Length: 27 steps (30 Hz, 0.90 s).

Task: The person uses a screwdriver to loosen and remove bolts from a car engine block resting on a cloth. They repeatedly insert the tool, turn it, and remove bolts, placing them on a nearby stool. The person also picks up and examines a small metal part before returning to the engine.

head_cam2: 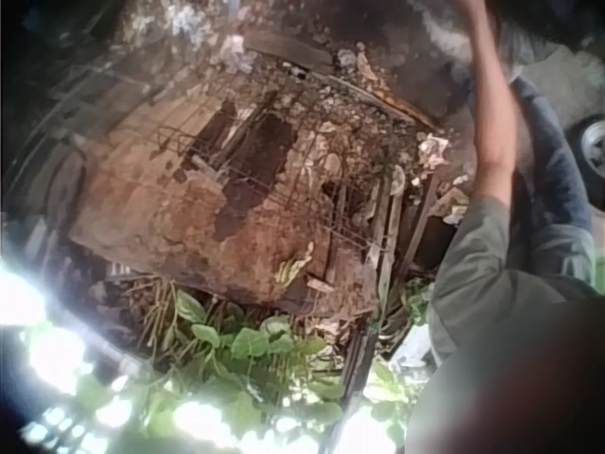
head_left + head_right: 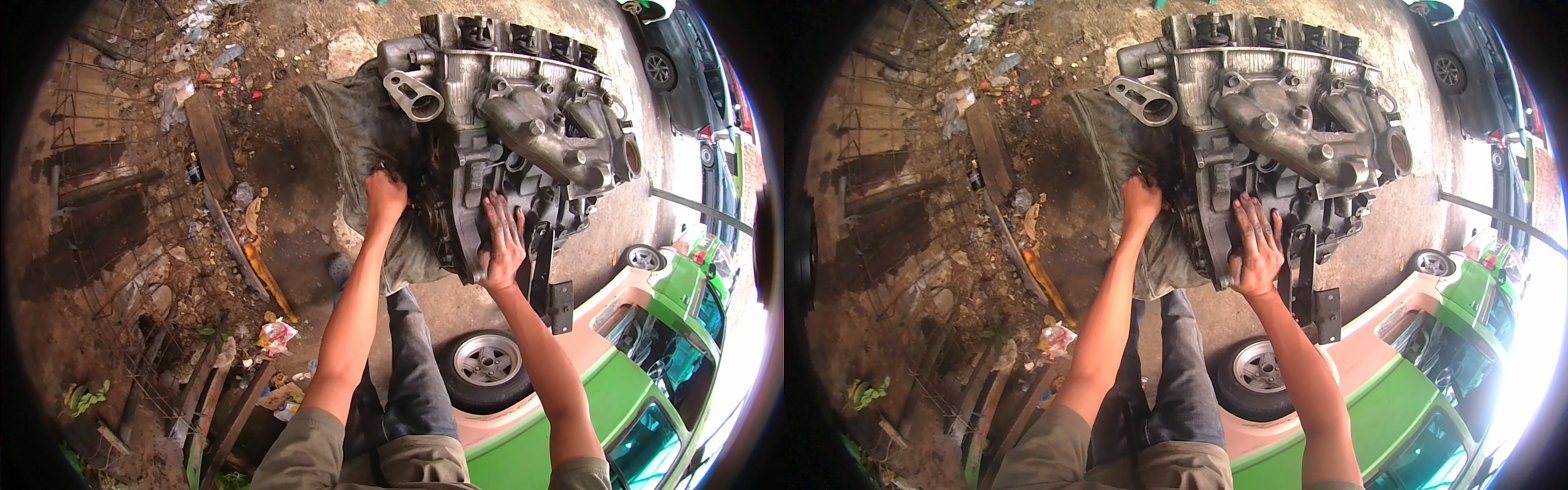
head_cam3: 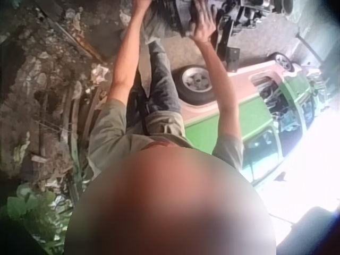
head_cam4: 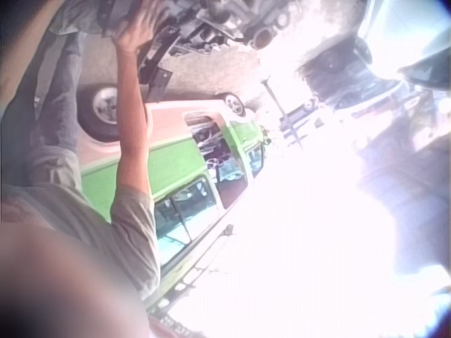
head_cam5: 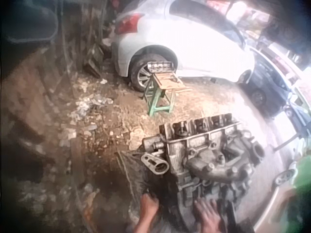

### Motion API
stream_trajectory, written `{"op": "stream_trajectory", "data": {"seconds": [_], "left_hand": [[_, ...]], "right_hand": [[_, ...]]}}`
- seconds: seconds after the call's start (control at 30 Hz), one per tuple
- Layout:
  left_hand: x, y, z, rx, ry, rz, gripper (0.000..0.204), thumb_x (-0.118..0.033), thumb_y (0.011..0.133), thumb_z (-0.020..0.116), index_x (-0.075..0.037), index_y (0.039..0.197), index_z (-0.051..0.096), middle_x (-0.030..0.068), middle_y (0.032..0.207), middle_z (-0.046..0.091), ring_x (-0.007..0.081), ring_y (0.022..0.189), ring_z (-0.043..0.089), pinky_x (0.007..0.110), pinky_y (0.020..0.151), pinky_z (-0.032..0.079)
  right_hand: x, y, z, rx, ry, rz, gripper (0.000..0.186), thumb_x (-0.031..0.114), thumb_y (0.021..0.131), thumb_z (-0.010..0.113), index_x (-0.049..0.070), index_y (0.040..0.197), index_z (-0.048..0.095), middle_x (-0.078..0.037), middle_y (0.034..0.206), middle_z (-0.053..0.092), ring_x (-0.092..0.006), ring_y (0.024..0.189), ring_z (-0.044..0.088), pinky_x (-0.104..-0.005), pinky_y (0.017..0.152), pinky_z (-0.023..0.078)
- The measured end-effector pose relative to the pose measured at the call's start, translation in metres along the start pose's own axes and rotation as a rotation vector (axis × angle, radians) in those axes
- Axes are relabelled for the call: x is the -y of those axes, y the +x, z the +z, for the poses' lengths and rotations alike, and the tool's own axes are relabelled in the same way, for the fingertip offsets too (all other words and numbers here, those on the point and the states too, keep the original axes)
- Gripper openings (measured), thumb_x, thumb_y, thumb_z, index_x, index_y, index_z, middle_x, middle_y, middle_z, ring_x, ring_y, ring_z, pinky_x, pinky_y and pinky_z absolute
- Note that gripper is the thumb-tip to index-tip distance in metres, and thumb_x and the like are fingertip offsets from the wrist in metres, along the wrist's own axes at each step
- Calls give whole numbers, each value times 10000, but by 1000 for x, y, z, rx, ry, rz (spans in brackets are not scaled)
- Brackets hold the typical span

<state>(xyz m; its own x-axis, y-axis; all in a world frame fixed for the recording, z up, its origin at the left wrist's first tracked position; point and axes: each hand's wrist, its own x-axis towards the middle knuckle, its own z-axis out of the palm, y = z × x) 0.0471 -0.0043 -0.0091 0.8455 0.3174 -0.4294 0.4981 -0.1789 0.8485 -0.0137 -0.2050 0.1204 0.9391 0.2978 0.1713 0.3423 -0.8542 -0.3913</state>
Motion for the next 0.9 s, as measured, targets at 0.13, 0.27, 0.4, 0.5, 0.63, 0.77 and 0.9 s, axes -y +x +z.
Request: {"op": "stream_trajectory", "data": {"seconds": [0.13, 0.27, 0.4, 0.5, 0.63, 0.77, 0.9], "left_hand": [[-11, 5, -5, 80, 53, -35, 244, -47, 849, 550, 106, 680, 637, 238, 577, 631, 356, 586, 695, 445, 640, 566], [-12, 10, -2, 76, 92, -25, 230, -46, 823, 564, 99, 666, 650, 229, 583, 638, 388, 641, 693, 454, 683, 565], [-7, 8, 5, -28, 225, 93, 208, -40, 810, 563, 89, 684, 667, 230, 630, 655, 422, 725, 686, 472, 749, 557], [-3, 7, 10, -41, 246, 54, 191, -34, 812, 551, 84, 725, 675, 241, 683, 668, 429, 746, 682, 484, 766, 549], [4, 4, 9, -9, 102, 26, 193, -15, 834, 521, 91, 754, 662, 252, 707, 671, 407, 703, 695, 477, 702, 562], [10, 2, 13, 2, -83, -39, 209, 2, 858, 492, 95, 753, 647, 243, 683, 665, 376, 650, 702, 454, 637, 571], [13, 0, 13, -7, -68, -36, 199, 0, 865, 485, 99, 822, 652, 246, 690, 666, 374, 643, 700, 463, 645, 570]], "right_hand": [[0, 0, 0, -4, 0, -8, 720, 192, 737, 433, 50, 1441, 487, -158, 1464, 511, -332, 1383, 459, -514, 1193, 212], [0, 1, 0, -8, 3, -9, 732, 179, 720, 437, 49, 1439, 489, -160, 1461, 512, -335, 1381, 462, -514, 1192, 212], [1, 1, -1, -9, 8, -3, 739, 175, 712, 442, 47, 1439, 488, -161, 1460, 513, -339, 1380, 462, -517, 1191, 210], [1, 1, 0, -12, 12, -6, 729, 182, 725, 436, 44, 1440, 485, -161, 1463, 511, -339, 1381, 461, -520, 1191, 207], [1, 1, 0, -7, 8, -1, 713, 199, 748, 425, 39, 1440, 482, -165, 1466, 507, -338, 1385, 456, -520, 1191, 205], [1, 1, 0, 1, -2, 8, 702, 216, 765, 421, 38, 1442, 480, -165, 1467, 505, -338, 1388, 452, -518, 1191, 207], [0, 0, 1, -3, -1, -1, 701, 227, 772, 423, 40, 1445, 478, -161, 1471, 502, -334, 1389, 451, -517, 1190, 210]]}}
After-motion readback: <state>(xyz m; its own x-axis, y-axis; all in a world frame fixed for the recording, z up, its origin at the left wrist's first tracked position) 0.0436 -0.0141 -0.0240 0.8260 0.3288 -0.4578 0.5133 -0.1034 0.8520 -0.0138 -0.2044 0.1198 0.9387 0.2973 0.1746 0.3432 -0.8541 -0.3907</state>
